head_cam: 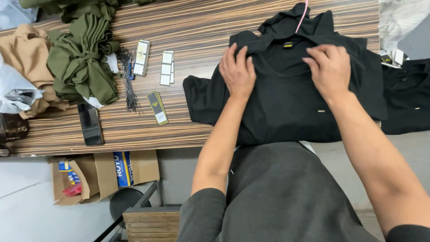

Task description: Attaching brand and price tags to black t-shirts using plastic fasteners on a production table.

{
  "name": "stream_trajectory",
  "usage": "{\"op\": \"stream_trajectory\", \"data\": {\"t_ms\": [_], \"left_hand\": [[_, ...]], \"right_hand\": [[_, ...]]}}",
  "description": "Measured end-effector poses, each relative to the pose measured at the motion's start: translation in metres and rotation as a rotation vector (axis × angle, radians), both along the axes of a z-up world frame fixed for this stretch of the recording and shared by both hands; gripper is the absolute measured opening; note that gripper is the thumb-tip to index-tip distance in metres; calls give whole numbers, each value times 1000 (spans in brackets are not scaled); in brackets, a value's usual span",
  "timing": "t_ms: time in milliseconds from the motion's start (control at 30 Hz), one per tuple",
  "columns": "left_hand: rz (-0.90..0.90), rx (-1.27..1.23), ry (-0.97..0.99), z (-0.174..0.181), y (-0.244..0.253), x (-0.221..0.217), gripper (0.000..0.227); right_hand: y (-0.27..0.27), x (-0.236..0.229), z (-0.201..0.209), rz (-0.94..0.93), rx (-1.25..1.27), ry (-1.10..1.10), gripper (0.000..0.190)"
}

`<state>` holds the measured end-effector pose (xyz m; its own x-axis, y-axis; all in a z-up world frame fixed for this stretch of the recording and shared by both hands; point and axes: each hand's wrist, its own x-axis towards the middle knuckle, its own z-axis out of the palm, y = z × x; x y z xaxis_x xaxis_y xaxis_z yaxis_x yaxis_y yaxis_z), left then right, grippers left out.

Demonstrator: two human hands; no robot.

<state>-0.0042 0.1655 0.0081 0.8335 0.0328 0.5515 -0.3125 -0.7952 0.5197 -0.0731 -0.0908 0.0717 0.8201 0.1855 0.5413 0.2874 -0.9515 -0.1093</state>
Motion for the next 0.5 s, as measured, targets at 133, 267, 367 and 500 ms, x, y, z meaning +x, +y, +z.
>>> {"op": "stream_trajectory", "data": {"t_ms": [133,267,367,500], "left_hand": [[0,9,24,19,-3,-16,33],[-67,-170,-18,36,34,-45,27],[5,-252,5,41,83,-60,25],[189,-270,56,29,175,-69,22]], "right_hand": [[-15,33,-52,-134,-82,113,25],[-12,37,-70,-216,-52,114,4],[-9,8,-43,-144,272,327,33],[-21,-67,-61,-49,760,498,29]]}}
